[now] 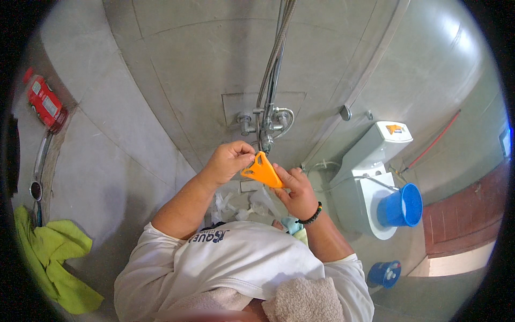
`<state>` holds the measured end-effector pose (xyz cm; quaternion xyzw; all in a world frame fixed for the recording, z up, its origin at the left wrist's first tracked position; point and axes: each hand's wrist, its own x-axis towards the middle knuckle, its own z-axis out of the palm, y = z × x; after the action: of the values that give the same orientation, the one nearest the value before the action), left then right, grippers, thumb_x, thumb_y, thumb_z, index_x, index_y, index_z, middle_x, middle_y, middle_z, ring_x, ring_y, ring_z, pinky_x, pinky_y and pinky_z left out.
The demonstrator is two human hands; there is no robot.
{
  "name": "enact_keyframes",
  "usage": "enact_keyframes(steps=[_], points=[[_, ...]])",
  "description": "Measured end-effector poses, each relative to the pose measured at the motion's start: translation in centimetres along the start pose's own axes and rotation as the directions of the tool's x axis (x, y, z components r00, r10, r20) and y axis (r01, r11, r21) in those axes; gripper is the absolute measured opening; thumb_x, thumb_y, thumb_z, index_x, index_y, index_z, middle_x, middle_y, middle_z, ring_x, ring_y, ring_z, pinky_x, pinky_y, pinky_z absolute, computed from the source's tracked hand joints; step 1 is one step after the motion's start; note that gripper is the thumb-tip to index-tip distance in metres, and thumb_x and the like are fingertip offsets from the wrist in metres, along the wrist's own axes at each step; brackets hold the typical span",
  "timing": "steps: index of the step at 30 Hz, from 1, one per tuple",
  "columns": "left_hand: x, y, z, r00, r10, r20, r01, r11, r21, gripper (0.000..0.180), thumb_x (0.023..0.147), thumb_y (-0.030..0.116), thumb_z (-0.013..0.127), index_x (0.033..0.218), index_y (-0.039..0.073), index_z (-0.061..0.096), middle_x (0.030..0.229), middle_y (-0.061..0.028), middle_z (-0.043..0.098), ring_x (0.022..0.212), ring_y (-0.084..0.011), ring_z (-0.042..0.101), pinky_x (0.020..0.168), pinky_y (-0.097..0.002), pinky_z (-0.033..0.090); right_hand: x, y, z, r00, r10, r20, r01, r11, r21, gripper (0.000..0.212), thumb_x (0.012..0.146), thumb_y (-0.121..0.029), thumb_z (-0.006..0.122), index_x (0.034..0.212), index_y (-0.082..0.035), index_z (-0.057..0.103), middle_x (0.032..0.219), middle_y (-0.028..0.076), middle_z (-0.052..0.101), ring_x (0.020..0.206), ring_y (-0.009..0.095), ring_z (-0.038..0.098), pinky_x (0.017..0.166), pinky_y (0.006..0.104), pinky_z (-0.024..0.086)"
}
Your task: The person cleans the tiled walls of a shower area using a yellow plastic scraper and a green cloth. They scrape grout lines and wipe the surfaces repeatedly, focusing on the area around the shower fixtures.
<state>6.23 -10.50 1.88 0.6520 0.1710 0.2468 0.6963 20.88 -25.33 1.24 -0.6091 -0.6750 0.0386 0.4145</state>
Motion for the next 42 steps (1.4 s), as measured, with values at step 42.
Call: enact_keyframes(steps=[42], points=[[6.3, -1.2, -4.4, 0.901, 0.088, -0.425, 0.364, 0.379, 0.851, 0.021, 0.074, 0.012, 0.055, 0.094, 0.005, 0.057, 0.099, -0.0138, 0.055, 0.090, -0.0284, 0.053, 0.079, -0.0331, 0.043, 5.7, 17.5, -6.7, 0.985, 0.163, 0.054, -0.158, 0.983, -0.095, 0.051, 0.076, -0.012, 0.054, 0.124, -0.007, 0.036, 0.082, 0.015, 0.049, 0.073, 0.031, 0.052, 0.065, 0.0368, 0.043]])
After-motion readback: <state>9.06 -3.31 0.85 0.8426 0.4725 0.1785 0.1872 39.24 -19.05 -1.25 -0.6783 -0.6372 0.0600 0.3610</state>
